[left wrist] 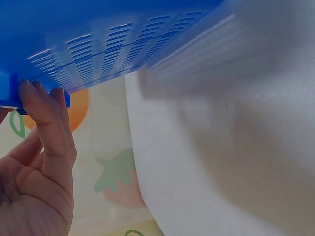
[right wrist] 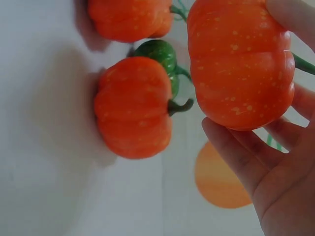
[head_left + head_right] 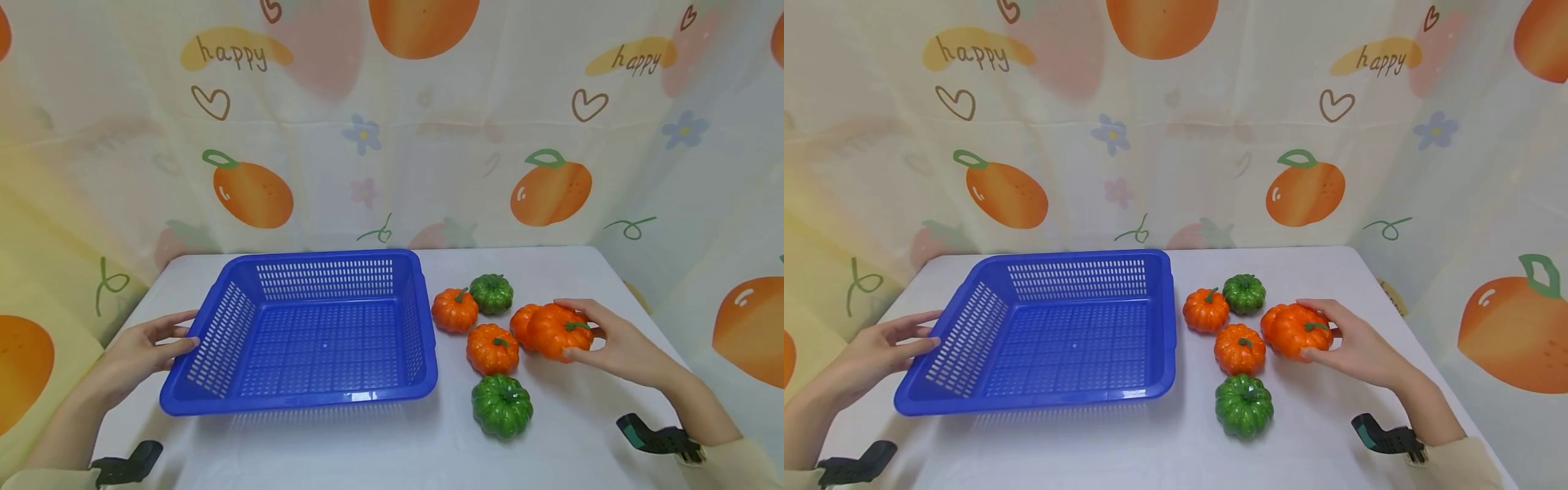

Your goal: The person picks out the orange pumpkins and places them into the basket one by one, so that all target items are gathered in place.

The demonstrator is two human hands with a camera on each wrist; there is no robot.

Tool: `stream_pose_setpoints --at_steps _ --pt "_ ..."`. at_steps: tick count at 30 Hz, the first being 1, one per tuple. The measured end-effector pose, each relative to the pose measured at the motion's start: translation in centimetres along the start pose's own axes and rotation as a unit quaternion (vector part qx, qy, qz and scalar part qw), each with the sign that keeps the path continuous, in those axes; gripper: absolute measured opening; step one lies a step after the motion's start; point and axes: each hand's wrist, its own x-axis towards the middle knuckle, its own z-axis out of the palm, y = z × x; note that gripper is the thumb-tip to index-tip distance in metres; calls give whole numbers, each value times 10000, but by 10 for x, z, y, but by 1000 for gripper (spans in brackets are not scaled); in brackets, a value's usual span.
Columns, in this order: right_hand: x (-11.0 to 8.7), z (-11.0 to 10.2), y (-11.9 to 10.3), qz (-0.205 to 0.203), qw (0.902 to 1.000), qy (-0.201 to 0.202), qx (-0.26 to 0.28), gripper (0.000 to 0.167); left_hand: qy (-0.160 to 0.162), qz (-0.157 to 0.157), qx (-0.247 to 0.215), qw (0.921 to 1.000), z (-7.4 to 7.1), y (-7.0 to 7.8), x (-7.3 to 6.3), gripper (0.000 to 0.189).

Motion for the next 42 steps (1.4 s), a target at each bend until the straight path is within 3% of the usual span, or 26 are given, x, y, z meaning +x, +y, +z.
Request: stream_pose_setpoints --at_steps 17,42 --pt "41 2 -25 -194 9992 -354 -51 65 -73 -2 -117 9999 2 2 3 70" --pt "101 22 -72 -619 9928 -825 602 67 -117 -129 -56 9998 -1 3 0 72"
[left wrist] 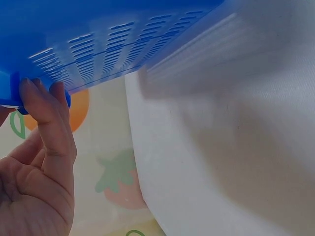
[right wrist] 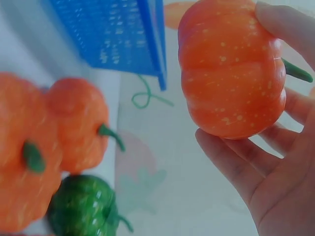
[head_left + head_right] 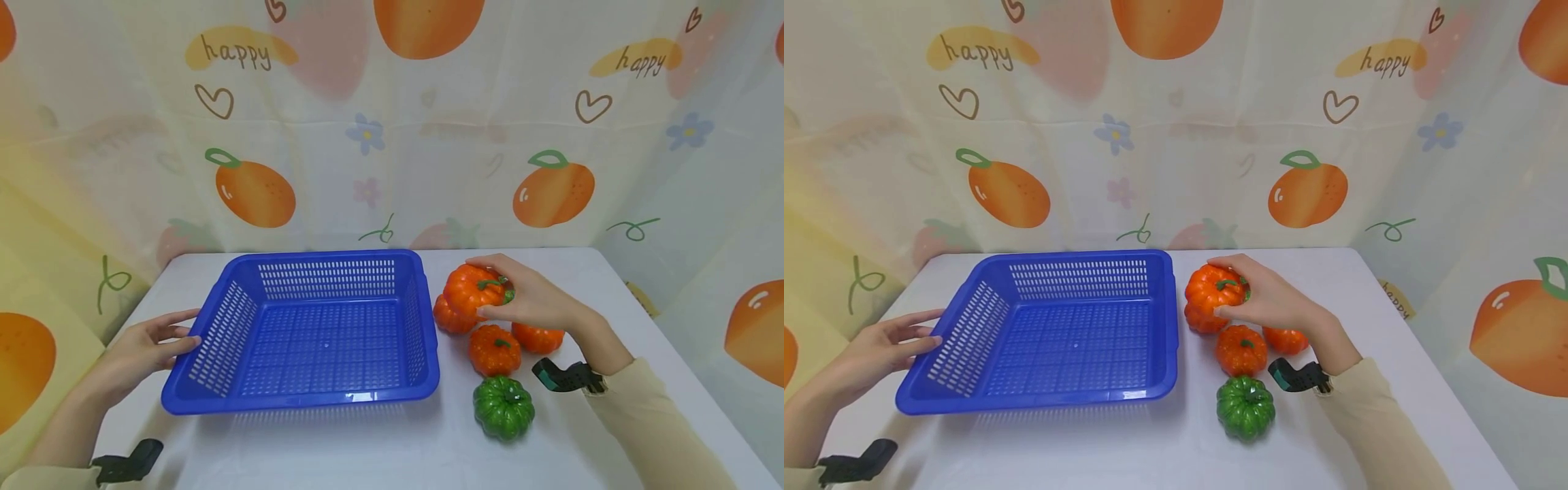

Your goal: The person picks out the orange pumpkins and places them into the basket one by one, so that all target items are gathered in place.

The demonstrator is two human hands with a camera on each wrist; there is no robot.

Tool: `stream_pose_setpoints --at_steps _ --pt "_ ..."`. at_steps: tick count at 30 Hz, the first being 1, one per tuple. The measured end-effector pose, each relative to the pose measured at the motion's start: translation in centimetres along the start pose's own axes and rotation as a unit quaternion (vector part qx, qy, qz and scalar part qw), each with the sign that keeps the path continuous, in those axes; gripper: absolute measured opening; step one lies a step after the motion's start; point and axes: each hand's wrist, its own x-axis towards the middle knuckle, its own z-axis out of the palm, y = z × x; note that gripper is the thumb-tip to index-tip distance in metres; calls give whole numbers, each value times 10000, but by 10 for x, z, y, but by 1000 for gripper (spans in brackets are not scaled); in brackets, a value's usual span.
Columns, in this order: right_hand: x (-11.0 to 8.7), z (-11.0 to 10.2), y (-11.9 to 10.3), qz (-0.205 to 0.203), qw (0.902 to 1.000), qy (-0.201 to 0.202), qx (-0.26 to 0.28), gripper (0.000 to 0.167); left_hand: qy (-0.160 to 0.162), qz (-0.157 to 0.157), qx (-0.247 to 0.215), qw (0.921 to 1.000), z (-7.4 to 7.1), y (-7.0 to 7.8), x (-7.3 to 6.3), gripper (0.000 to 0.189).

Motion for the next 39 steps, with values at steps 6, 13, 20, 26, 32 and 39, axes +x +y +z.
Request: stream_pose_setpoints --at_steps 6,13,20,26,32,39 --pt "14 3 -16 144 9996 -101 211 70 -27 -47 -31 10000 0 1 -1 72" --pt "32 6 -29 -40 9998 -176 102 71 -29 -40 -57 10000 -1 0 0 72" --pt "52 13 -38 -678 9970 -286 234 66 -30 -72 -57 10000 -1 0 0 73" --pt "65 21 -49 -695 9961 -408 366 68 -37 -50 -95 9999 -1 0 0 73" --pt "79 30 -58 -867 9944 -469 379 69 -33 -12 -113 9999 -1 0 0 72" --pt "92 42 -65 -898 9933 -605 415 70 -46 -68 -46 10000 -1 0 0 73"
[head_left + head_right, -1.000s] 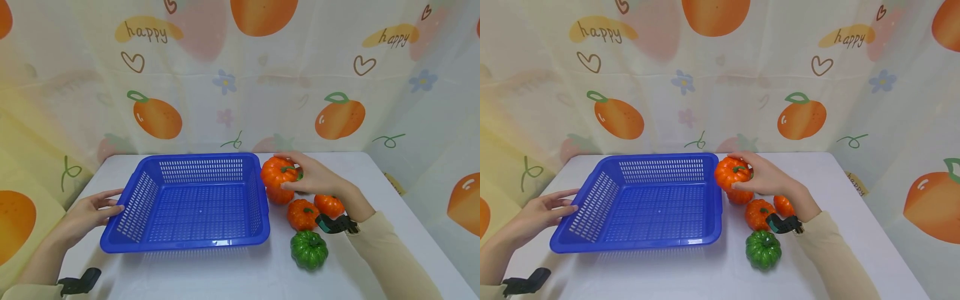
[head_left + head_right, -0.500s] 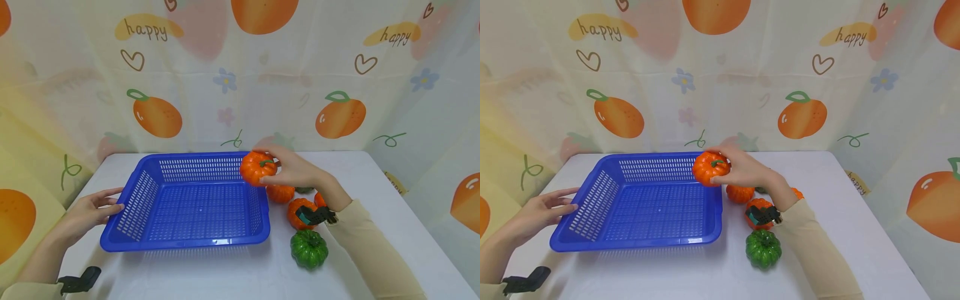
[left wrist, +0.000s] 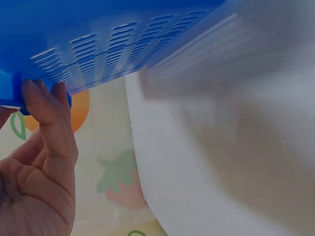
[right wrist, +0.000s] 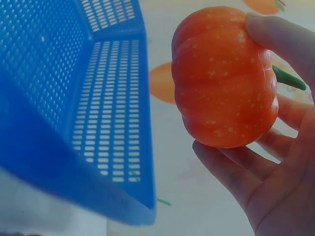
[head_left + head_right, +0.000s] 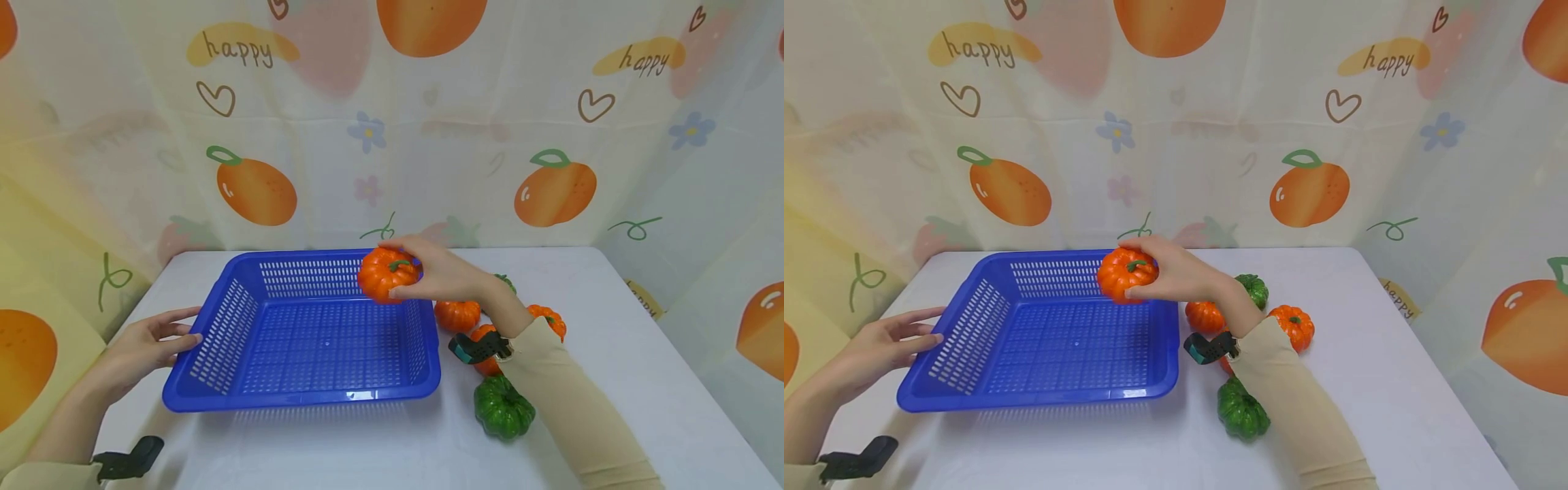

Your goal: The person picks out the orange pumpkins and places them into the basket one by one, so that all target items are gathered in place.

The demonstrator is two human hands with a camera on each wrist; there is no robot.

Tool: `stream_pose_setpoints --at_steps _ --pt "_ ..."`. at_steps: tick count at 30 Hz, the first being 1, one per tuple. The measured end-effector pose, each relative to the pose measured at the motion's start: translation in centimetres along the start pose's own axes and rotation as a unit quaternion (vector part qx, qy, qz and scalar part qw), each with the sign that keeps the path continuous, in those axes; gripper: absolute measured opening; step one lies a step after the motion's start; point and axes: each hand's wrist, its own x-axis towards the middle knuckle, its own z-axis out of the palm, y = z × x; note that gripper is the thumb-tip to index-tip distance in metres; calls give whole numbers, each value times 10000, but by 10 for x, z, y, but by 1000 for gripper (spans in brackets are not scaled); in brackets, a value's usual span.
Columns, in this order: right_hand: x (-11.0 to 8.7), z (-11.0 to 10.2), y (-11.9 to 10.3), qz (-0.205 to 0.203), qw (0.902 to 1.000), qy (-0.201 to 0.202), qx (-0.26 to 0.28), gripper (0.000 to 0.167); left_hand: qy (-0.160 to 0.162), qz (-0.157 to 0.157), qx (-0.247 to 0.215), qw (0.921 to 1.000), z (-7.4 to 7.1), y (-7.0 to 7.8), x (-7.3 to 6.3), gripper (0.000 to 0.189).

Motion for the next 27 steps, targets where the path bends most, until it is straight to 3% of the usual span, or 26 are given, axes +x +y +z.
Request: stream_pose_setpoints --at_steps 14,27 --pt "36 23 -8 -37 9998 -47 -190 67 0 -15 -73 10000 0 -1 0 73" --pt "68 52 -6 -87 9999 -51 61 67 -13 36 -91 10000 0 0 -1 72"
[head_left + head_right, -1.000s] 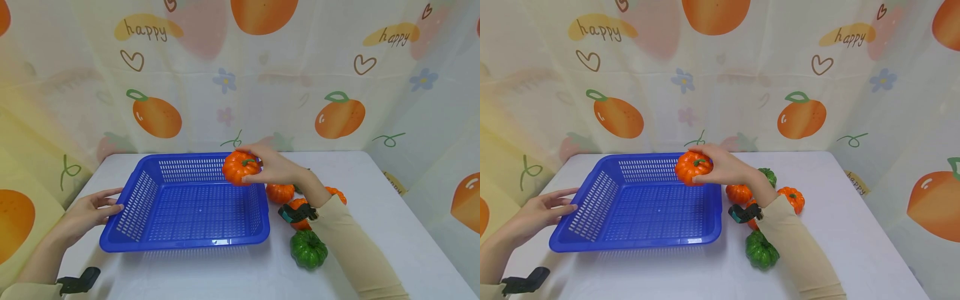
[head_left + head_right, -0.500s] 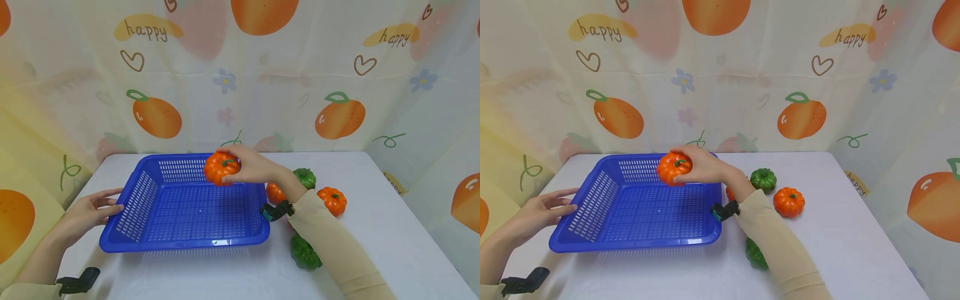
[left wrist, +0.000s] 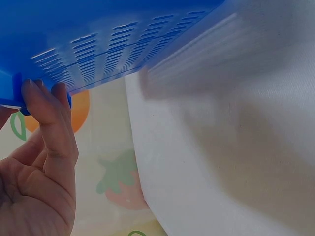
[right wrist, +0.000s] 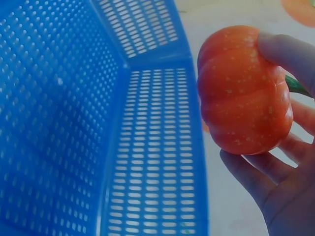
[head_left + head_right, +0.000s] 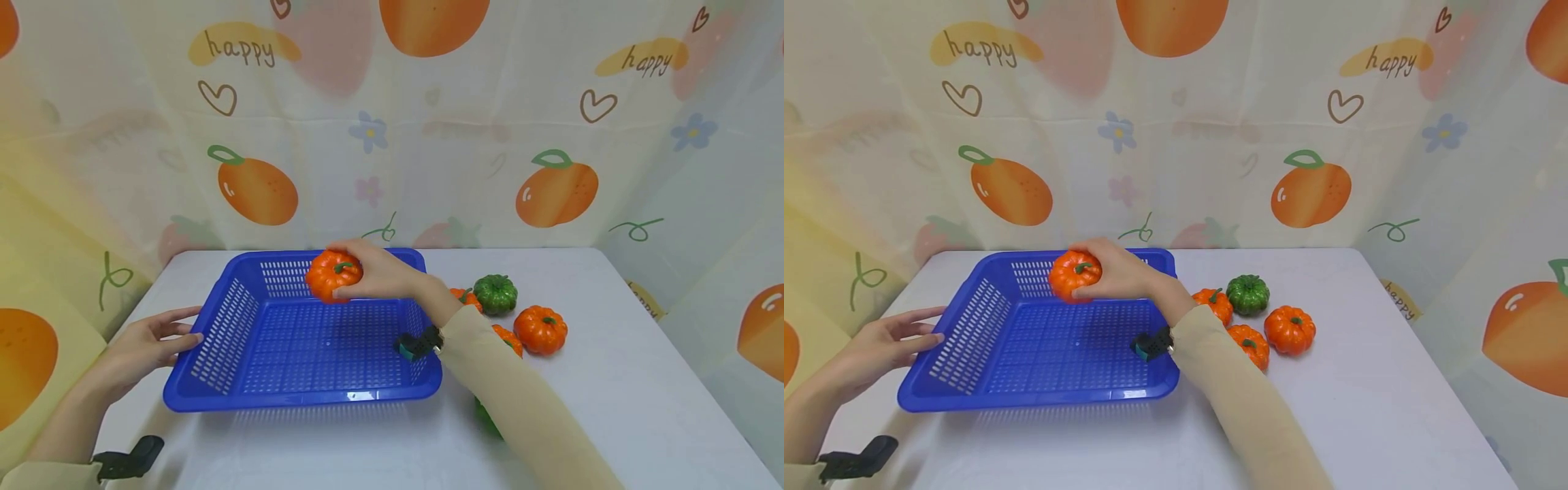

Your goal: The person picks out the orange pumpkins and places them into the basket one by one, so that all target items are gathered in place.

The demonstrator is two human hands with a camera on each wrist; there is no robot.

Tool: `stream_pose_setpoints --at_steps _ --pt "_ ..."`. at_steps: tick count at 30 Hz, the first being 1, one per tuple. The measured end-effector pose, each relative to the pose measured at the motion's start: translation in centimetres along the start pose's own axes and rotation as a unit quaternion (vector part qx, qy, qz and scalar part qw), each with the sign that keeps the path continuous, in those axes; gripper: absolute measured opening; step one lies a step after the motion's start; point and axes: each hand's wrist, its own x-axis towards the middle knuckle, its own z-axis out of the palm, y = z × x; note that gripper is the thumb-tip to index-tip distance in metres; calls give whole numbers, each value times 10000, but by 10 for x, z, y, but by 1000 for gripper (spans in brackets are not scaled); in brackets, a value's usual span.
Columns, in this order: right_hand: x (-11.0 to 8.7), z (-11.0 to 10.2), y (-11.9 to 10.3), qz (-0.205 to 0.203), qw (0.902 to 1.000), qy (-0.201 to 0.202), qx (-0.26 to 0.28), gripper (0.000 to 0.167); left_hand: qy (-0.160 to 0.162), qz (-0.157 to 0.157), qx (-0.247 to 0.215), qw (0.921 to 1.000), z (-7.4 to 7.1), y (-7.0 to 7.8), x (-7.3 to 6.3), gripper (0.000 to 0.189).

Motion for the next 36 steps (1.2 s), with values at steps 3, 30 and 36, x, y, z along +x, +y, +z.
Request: stream_pose_setpoints --at_steps 3,30,36 --pt "5 7 2 78 10000 -25 25 68 4 -20 22 10000 0 0 0 72" --pt "28 44 31 772 9938 -726 -335 65 -1 -30 65 10000 -1 -2 1 71" --pt "38 49 33 899 9923 -822 -212 67 -7 -15 86 10000 0 0 1 71"
